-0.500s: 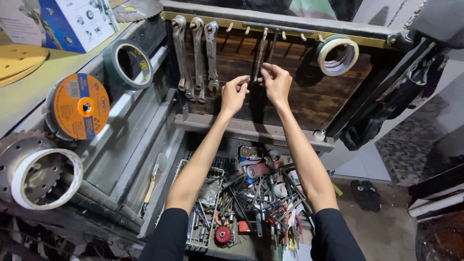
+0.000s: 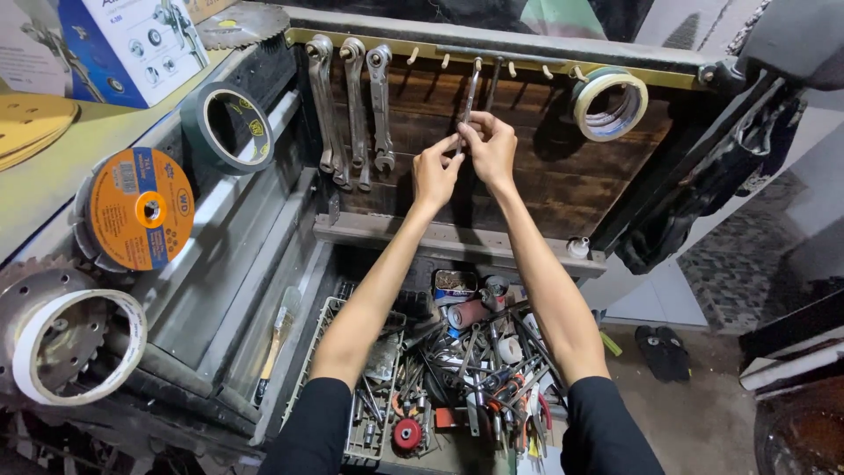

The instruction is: Sorting through a drawer of hand tools and hanging wrenches on a wall-mounted rack.

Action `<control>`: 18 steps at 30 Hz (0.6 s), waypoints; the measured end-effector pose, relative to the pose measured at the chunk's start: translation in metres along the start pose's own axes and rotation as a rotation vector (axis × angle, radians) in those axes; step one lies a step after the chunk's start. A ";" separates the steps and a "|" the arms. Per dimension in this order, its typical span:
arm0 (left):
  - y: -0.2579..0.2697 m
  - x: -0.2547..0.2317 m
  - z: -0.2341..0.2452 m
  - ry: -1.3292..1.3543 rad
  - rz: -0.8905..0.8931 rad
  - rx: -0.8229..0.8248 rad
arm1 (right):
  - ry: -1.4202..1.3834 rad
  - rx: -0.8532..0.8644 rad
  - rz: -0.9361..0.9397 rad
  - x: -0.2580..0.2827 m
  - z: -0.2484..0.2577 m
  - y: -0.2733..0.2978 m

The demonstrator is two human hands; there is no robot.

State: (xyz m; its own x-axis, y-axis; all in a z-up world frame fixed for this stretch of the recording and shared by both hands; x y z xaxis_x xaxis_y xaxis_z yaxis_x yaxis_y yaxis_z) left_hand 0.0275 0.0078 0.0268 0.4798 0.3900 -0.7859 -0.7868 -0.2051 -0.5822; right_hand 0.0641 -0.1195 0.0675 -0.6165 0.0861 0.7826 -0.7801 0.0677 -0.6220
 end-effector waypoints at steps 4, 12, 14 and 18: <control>-0.004 -0.001 0.003 -0.037 0.013 -0.006 | 0.011 0.016 0.013 -0.006 0.002 0.000; 0.005 -0.019 0.012 -0.054 0.034 -0.039 | -0.012 0.052 0.063 -0.007 0.003 0.005; 0.004 -0.014 0.011 -0.056 0.041 -0.039 | -0.008 0.057 0.066 -0.007 0.003 0.005; 0.002 -0.010 0.011 -0.062 0.054 -0.037 | 0.025 0.061 0.081 0.005 0.005 0.009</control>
State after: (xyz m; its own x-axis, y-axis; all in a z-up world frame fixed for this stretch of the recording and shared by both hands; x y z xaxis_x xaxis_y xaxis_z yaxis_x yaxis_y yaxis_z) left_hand 0.0167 0.0131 0.0358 0.4117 0.4319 -0.8025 -0.7950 -0.2601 -0.5479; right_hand 0.0538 -0.1232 0.0661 -0.6757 0.1136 0.7284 -0.7332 -0.0009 -0.6800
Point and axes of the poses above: each hand's wrist, its own y-axis away from the middle knuckle, its own z-axis out of the back of the hand, x = y × z, the point moved 4 cm from there along -y, towards the middle knuckle, and after that the axes turned 1 degree about z, right-handed, at the moved point
